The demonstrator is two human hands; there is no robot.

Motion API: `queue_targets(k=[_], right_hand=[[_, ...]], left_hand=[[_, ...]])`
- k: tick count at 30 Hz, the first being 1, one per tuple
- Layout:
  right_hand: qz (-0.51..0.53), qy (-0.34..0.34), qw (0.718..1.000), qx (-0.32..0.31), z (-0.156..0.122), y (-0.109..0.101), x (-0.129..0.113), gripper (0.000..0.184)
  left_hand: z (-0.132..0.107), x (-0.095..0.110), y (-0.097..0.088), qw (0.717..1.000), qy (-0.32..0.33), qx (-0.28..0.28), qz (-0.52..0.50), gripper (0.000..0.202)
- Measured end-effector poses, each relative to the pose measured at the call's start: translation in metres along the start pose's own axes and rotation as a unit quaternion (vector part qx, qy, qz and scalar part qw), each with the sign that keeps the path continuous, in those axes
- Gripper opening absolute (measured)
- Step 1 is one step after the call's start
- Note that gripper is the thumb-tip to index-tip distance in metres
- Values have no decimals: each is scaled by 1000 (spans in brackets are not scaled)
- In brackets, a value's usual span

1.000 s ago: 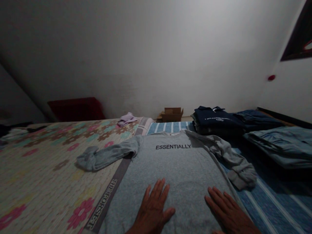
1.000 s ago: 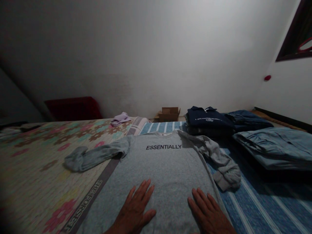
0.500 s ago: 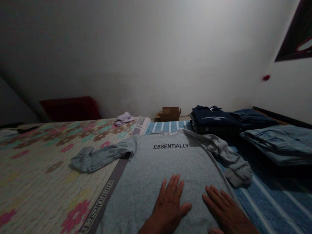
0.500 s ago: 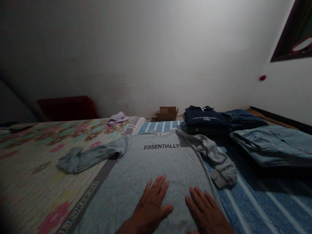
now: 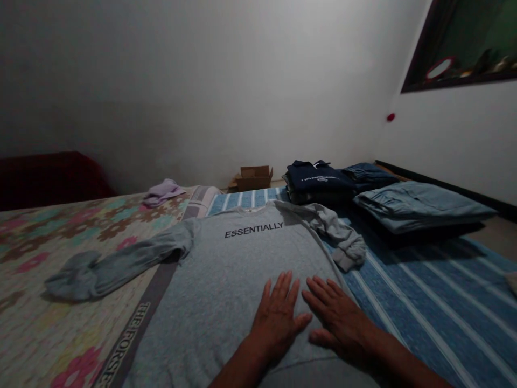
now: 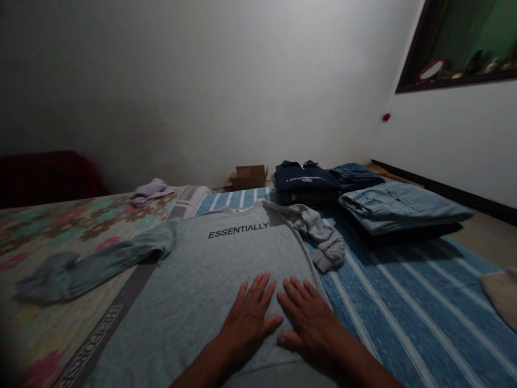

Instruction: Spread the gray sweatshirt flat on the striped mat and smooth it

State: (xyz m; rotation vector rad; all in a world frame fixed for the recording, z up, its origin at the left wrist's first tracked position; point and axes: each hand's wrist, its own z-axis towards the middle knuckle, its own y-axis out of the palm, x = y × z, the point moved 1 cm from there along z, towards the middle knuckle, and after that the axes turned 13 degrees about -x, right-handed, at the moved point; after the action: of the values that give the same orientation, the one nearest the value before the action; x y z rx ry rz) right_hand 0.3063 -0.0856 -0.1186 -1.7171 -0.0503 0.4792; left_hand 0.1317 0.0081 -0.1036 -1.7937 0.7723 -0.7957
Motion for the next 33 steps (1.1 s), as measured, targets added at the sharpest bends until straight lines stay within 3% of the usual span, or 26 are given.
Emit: queue_targets(k=[7,20,27,33], right_hand=[[52,28,996,-59,-1,-28,-10,81],[21,50,998,-27,-1,-33,-10,77],[13,46,998,-28,-3,-38,-10,77],[16,55,998,-32,-4,-36,-9,78]], left_hand=[[8,-2,2,999,-13,27,44,62],[2,4,7,995,-4,56,87,60],[-24,9,2,993,-53,42,97,58],[-29,6,7,993,-46,45,95,60]])
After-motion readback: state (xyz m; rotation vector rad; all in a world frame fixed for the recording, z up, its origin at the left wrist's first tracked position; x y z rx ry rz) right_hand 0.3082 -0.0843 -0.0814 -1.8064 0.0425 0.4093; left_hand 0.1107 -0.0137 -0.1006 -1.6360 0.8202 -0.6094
